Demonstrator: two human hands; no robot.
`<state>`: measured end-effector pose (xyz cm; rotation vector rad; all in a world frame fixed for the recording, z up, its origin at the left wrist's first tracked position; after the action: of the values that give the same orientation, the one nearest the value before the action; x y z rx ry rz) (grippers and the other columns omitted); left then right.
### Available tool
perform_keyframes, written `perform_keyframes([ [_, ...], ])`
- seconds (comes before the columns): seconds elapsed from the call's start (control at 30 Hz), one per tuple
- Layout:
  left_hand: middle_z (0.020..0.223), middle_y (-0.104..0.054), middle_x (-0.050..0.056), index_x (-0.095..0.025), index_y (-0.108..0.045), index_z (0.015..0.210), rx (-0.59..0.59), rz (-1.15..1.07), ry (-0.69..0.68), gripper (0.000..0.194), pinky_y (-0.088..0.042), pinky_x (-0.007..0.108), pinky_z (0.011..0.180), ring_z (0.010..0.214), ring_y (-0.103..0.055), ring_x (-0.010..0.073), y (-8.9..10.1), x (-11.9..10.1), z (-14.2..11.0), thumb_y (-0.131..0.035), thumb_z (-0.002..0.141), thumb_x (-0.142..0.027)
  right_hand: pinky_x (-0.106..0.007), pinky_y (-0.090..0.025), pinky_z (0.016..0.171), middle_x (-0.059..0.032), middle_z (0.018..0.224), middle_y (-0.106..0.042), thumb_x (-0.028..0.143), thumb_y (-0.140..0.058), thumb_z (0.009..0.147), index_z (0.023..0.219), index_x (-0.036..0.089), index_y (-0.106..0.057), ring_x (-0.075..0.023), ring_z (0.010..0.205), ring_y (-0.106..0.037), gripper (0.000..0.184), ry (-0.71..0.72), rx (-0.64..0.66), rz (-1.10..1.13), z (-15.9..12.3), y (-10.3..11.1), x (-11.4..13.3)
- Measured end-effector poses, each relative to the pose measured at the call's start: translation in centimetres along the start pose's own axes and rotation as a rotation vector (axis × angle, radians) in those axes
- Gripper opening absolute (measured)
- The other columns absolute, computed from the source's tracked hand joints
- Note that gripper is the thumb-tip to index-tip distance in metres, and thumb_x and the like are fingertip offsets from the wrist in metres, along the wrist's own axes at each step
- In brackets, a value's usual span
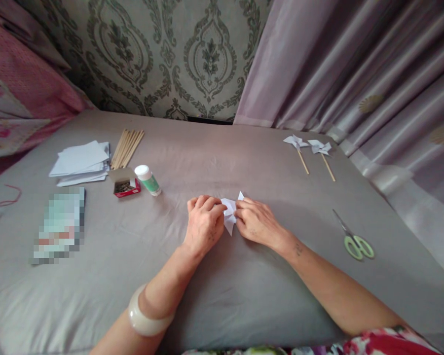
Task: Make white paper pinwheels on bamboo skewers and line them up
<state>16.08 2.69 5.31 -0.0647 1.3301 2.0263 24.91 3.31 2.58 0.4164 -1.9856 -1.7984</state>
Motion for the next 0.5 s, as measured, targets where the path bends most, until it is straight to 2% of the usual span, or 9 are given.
perform_keyframes([
  [0.2, 0.090, -0.071, 0.004, -0.023, -0.071, 0.083, -0.030, -0.030, 0.134, 0.024, -0.034, 0.039, 0.083, 0.088, -0.057, 0.0201, -0.1, 2.0, 0.1, -0.050, 0.082, -0.012, -0.029, -0.043, 0.076, -0.0092, 0.091, -0.068, 0.013, -0.049, 0.081, 0.077, 0.019, -0.071, -0.0220, 0.094, -0.059, 0.023, -0.082, 0.000, 0.103, 0.6, 0.4, -1.2],
  [0.37, 0.088, -0.072, 0.003, -0.022, -0.071, 0.080, -0.050, -0.060, 0.251, 0.025, -0.034, 0.039, 0.086, 0.089, -0.058, 0.0204, 0.1, 3.7, 0.2, -0.049, 0.080, -0.013, -0.023, -0.042, 0.070, -0.0030, 0.085, -0.072, 0.013, -0.052, 0.074, 0.073, 0.023, -0.075, -0.0175, 0.083, -0.063, 0.024, -0.081, 0.056, 0.255, 1.5, 0.2, -2.7],
  [0.5, 0.088, -0.072, 0.003, -0.022, -0.071, 0.078, -0.078, -0.099, 0.346, 0.025, -0.036, 0.039, 0.087, 0.091, -0.060, 0.0209, 0.5, 5.1, 0.2, -0.048, 0.078, -0.012, -0.022, -0.042, 0.069, -0.0021, 0.088, -0.073, 0.012, -0.050, 0.072, 0.082, 0.022, -0.077, -0.0145, 0.077, -0.063, 0.030, -0.097, -0.045, 0.389, 1.2, 0.8, -4.1],
])
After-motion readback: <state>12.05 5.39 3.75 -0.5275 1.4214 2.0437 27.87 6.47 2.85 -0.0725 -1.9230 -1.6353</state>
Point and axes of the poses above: each hand's wrist, its own z-axis towards the middle knuckle, its own y-axis out of the back of the hand, x = y × z, the point moved 10 cm from there along z, towards the middle knuckle
